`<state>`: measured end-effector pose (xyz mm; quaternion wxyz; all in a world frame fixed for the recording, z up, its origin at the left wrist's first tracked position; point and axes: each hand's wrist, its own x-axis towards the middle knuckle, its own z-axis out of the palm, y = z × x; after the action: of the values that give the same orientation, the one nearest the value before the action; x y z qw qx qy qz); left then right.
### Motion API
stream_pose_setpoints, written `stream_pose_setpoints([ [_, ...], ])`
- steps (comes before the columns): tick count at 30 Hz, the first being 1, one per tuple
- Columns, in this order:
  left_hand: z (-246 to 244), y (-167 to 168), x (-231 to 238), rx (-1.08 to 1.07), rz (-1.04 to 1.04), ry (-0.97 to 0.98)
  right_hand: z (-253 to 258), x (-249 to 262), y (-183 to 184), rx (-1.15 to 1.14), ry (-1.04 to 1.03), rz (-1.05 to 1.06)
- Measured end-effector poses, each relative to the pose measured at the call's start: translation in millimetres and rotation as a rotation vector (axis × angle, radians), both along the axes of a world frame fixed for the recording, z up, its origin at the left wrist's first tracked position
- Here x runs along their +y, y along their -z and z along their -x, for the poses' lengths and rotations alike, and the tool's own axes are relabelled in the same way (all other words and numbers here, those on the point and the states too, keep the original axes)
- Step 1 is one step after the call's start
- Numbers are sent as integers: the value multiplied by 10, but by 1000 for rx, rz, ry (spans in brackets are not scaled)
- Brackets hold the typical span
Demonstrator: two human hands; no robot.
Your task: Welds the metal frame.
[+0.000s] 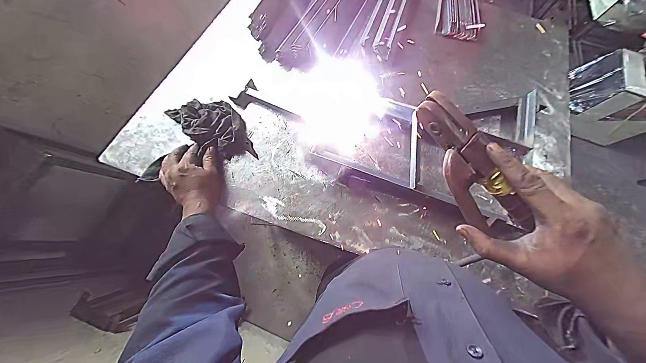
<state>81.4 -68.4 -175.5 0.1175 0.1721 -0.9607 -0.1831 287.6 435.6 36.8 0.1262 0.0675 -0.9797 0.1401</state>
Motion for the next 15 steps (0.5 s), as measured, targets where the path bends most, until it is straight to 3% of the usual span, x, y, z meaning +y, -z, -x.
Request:
stream_pose_setpoints([
  [15,11,17,-5,1,16,-1,13,5,-1,6,-10,6],
])
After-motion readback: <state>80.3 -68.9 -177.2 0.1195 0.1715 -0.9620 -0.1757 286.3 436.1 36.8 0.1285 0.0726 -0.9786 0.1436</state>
